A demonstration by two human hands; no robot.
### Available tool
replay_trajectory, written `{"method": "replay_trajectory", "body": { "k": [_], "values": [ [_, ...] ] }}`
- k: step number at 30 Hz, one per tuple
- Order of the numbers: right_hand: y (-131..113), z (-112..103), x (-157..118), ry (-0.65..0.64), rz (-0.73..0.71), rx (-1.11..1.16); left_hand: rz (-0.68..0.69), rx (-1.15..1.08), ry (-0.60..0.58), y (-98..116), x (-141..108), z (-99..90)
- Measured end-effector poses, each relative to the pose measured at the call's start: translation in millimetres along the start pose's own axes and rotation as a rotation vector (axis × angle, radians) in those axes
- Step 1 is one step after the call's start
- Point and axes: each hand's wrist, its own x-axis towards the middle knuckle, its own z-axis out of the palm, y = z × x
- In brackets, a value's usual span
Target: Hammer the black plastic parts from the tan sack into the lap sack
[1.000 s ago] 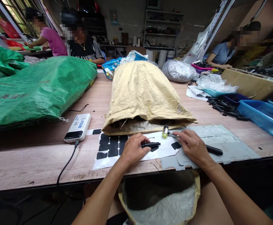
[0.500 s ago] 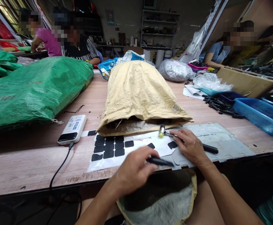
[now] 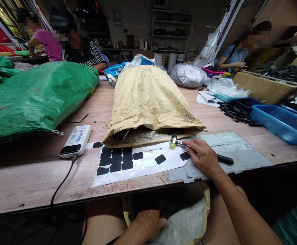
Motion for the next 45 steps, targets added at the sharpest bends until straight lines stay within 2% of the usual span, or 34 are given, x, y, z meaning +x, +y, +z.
{"method": "replay_trajectory", "body": {
  "k": [3, 6, 8, 10, 13, 16, 21, 23, 25, 27, 28, 30, 32, 33, 35, 37, 39, 41, 42, 44, 45],
  "values": [
    [0, 0, 0, -0.006, 0.006, -0.004, 0.131, 0.005, -0.088, 8, -4, 5.4],
    [0, 1, 0, -0.007, 0.014, -0.006, 0.260, 0.051, -0.190, 7, 0, 14.4],
    [1, 1, 0, -0.004, 0.010, -0.002, 0.263, 0.137, -0.288, 0, 4, 21.0],
    [1, 1, -1, -0.001, 0.005, -0.002, 0.210, 0.226, -0.352, -7, 7, 25.0],
    [0, 1, -1, -0.001, 0.007, -0.005, 0.153, 0.284, -0.364, -12, 4, 23.1],
    [-1, 0, -1, -0.004, 0.009, -0.010, 0.131, 0.296, -0.351, -4, -4, 12.9],
    [-1, 1, 0, 0.014, 0.013, -0.017, 0.062, 0.186, -0.212, 30, -11, -10.7],
    [-1, 1, 0, 0.020, 0.011, -0.016, 0.118, 0.081, -0.287, 46, -6, -11.9],
    [-1, 1, 0, 0.021, 0.012, -0.015, 0.223, -0.038, -0.483, 63, 3, -0.2],
    [-1, 1, 0, 0.018, 0.013, -0.015, 0.277, -0.096, -0.626, 76, 15, 24.3],
    [0, 1, 0, 0.016, 0.013, -0.014, 0.267, -0.088, -0.626, 80, 21, 38.8],
    [0, 2, 0, 0.012, 0.013, -0.016, 0.196, -0.011, -0.521, 85, 27, 63.0],
    [0, 2, -1, 0.010, 0.012, -0.018, 0.206, 0.101, -0.376, 85, 22, 68.2],
    [0, 2, 0, 0.010, 0.011, -0.018, 0.269, 0.166, -0.328, 85, 16, 60.6],
    [0, 3, 0, 0.013, 0.004, -0.017, 0.438, 0.294, -0.263, 88, -4, 25.1],
    [0, 4, 0, 0.019, -0.002, -0.017, 0.515, 0.348, -0.231, 97, -23, -29.3],
    [-1, 4, 0, 0.028, -0.006, -0.012, 0.534, 0.210, 0.005, 110, -31, -88.7],
    [-1, 3, -1, 0.040, -0.011, 0.006, 0.453, 0.098, 0.255, 122, -20, -140.7],
    [-2, 2, -1, 0.047, -0.013, 0.020, 0.393, 0.097, 0.432, 127, -8, -161.4],
    [-2, 0, -3, 0.062, -0.017, 0.054, 0.298, 0.141, 0.726, 132, 26, -191.2],
    [-2, -1, -3, 0.069, -0.018, 0.069, 0.247, 0.190, 0.806, 134, 44, -200.7]
  ]
}}
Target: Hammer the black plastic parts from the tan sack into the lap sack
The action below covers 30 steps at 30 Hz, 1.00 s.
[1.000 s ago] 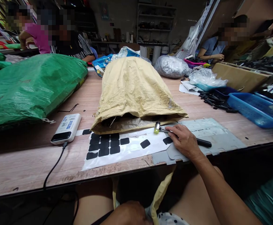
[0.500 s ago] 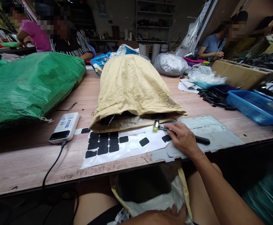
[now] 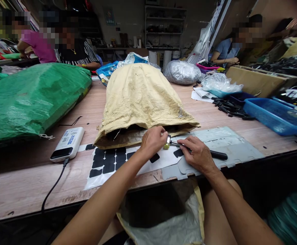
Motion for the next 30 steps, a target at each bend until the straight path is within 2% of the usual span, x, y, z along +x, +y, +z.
{"method": "replay_trajectory", "body": {
  "k": [3, 5, 7, 10, 14, 16, 19, 24, 27, 30],
  "values": [
    [0, -1, -1, 0.004, 0.005, 0.032, -0.042, 0.156, 0.035, -7, 39, 24.3],
    [1, -2, -1, 0.001, 0.013, 0.040, -0.045, 0.182, 0.029, -7, 48, 34.0],
    [1, -2, -1, 0.000, 0.023, 0.042, -0.041, 0.186, 0.035, -7, 47, 33.8],
    [1, -2, 0, -0.003, 0.040, 0.036, -0.023, 0.174, 0.062, -14, 26, 16.9],
    [1, -1, 1, -0.019, 0.044, 0.011, 0.006, 0.094, 0.083, -36, -23, -11.1],
    [1, 0, 1, -0.021, 0.034, -0.010, 0.026, 0.033, 0.068, -46, -48, -14.4],
    [2, 1, 0, -0.019, 0.008, -0.052, 0.032, -0.070, 0.079, -55, -73, -4.9],
    [-7, -6, 0, 0.052, -0.003, -0.096, 0.018, -0.184, 0.101, -58, -77, 7.1],
    [-24, -18, 1, 0.085, 0.008, -0.051, 0.006, -0.186, 0.079, -58, -74, 4.0],
    [-45, -29, 2, 0.038, -0.003, 0.072, -0.002, -0.177, 0.082, -59, -74, 2.8]
  ]
}}
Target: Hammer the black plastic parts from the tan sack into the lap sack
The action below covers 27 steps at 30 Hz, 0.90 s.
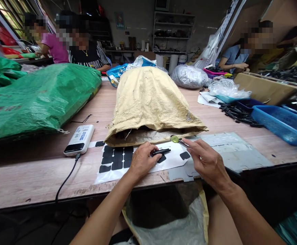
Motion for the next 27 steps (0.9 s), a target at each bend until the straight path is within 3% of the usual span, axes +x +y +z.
{"method": "replay_trajectory", "body": {
  "k": [4, 7, 14, 19, 22, 24, 27],
  "values": [
    [-22, -3, 0, -0.079, 0.016, 0.116, 0.011, -0.006, 0.004, -2, -1, 2.2],
    [-28, -1, -3, -0.060, 0.023, 0.127, 0.016, -0.012, 0.000, -2, -1, 3.0],
    [-25, 9, -12, -0.130, 0.004, 0.070, 0.030, -0.033, -0.004, -3, 0, 3.6],
    [-36, 6, -4, -0.064, -0.016, 0.167, 0.022, -0.028, 0.000, -1, 1, 2.8],
    [-41, 11, -3, -0.126, -0.040, 0.166, 0.017, -0.021, -0.013, 0, 1, 0.6],
    [-41, 15, -4, -0.164, -0.042, 0.150, 0.014, -0.019, -0.022, 1, 0, -0.1],
    [-30, 17, -1, -0.118, -0.013, 0.161, 0.007, -0.024, -0.016, -1, 0, 0.8]
  ]
}}
